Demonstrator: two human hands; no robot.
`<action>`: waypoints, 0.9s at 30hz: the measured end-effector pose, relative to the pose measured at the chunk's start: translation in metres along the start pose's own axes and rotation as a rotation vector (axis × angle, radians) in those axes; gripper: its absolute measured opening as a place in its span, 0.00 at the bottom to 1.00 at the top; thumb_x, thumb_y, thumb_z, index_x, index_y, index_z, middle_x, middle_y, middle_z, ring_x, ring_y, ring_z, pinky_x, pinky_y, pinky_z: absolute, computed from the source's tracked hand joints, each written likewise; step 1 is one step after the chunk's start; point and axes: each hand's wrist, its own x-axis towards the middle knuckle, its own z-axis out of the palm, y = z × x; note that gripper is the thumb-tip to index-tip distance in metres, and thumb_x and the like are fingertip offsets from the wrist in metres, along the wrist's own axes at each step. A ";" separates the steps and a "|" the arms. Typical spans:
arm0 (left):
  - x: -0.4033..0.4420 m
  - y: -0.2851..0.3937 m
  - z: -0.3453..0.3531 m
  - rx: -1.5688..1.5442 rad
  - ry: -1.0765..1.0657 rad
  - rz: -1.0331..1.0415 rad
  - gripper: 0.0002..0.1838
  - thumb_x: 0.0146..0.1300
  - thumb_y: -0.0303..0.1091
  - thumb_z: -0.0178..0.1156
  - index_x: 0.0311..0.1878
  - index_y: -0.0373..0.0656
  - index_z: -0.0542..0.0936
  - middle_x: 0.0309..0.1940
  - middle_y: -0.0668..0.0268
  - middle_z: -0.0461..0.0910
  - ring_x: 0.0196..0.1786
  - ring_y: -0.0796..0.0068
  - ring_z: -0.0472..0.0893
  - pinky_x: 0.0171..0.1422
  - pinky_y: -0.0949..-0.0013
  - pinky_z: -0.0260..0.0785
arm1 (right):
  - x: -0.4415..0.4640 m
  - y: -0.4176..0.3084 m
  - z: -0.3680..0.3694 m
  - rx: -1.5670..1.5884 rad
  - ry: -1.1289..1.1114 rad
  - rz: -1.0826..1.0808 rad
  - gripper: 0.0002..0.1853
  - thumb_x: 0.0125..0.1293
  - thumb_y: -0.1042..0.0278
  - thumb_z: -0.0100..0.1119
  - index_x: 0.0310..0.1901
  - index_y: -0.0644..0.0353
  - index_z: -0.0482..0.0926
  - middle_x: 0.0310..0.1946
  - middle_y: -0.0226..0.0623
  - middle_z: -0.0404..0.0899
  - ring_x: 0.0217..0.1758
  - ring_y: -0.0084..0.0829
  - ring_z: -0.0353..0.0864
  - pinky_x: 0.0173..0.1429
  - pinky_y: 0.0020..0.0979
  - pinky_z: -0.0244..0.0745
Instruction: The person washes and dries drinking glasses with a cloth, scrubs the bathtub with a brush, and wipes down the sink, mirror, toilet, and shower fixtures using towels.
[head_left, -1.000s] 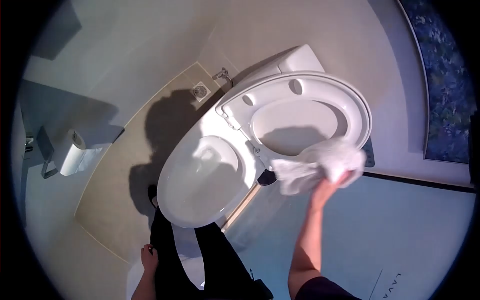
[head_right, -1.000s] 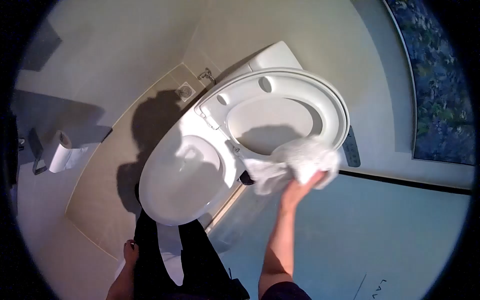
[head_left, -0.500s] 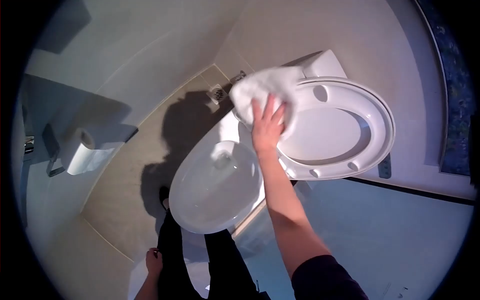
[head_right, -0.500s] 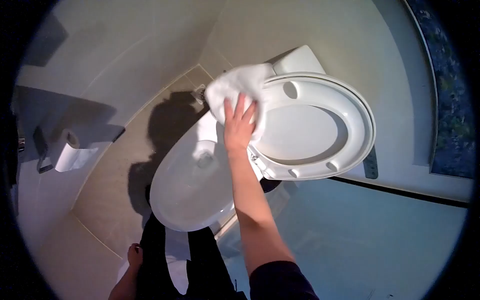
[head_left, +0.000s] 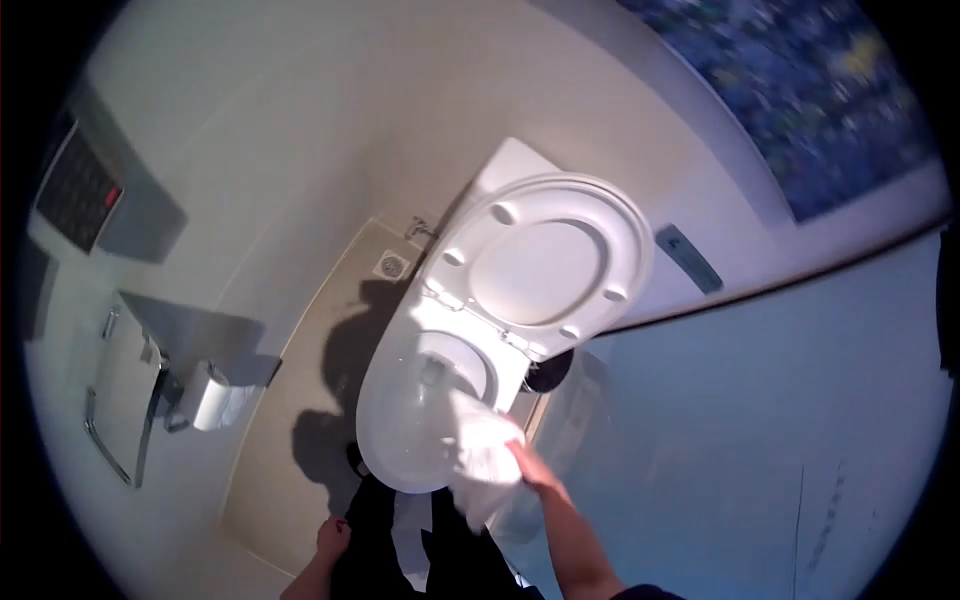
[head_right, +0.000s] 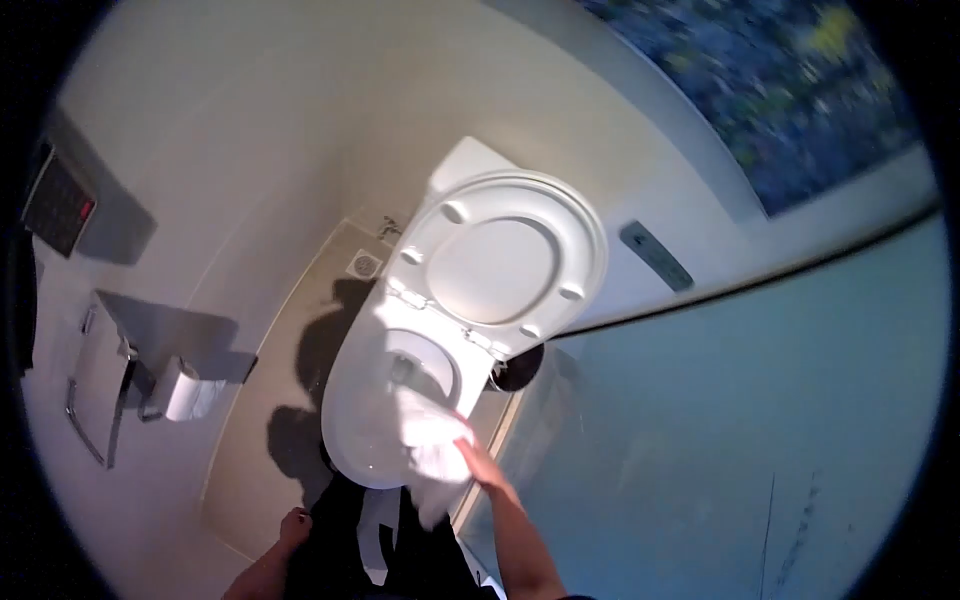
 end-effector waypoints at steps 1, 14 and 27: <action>0.003 0.004 -0.010 0.018 -0.044 0.054 0.12 0.54 0.38 0.54 0.38 0.43 0.76 0.32 0.56 0.77 0.38 0.58 0.78 0.45 0.61 0.70 | -0.042 0.028 -0.005 0.058 0.068 0.297 0.29 0.67 0.55 0.44 0.64 0.61 0.56 0.61 0.38 0.61 0.62 0.29 0.62 0.64 0.29 0.57; -0.034 0.099 0.026 0.145 -0.819 0.448 0.18 0.59 0.39 0.56 0.50 0.41 0.73 0.35 0.66 0.79 0.39 0.73 0.78 0.46 0.67 0.69 | -0.340 0.240 0.116 0.347 0.583 0.237 0.25 0.64 0.53 0.48 0.57 0.62 0.66 0.47 0.37 0.74 0.49 0.31 0.74 0.55 0.34 0.68; -0.485 0.095 0.184 0.529 -1.604 1.060 0.20 0.55 0.37 0.61 0.48 0.36 0.73 0.42 0.59 0.77 0.46 0.68 0.75 0.52 0.67 0.66 | -0.681 0.266 0.211 -0.451 1.699 0.033 0.35 0.44 0.60 0.70 0.55 0.54 0.65 0.54 0.45 0.65 0.58 0.45 0.66 0.63 0.42 0.58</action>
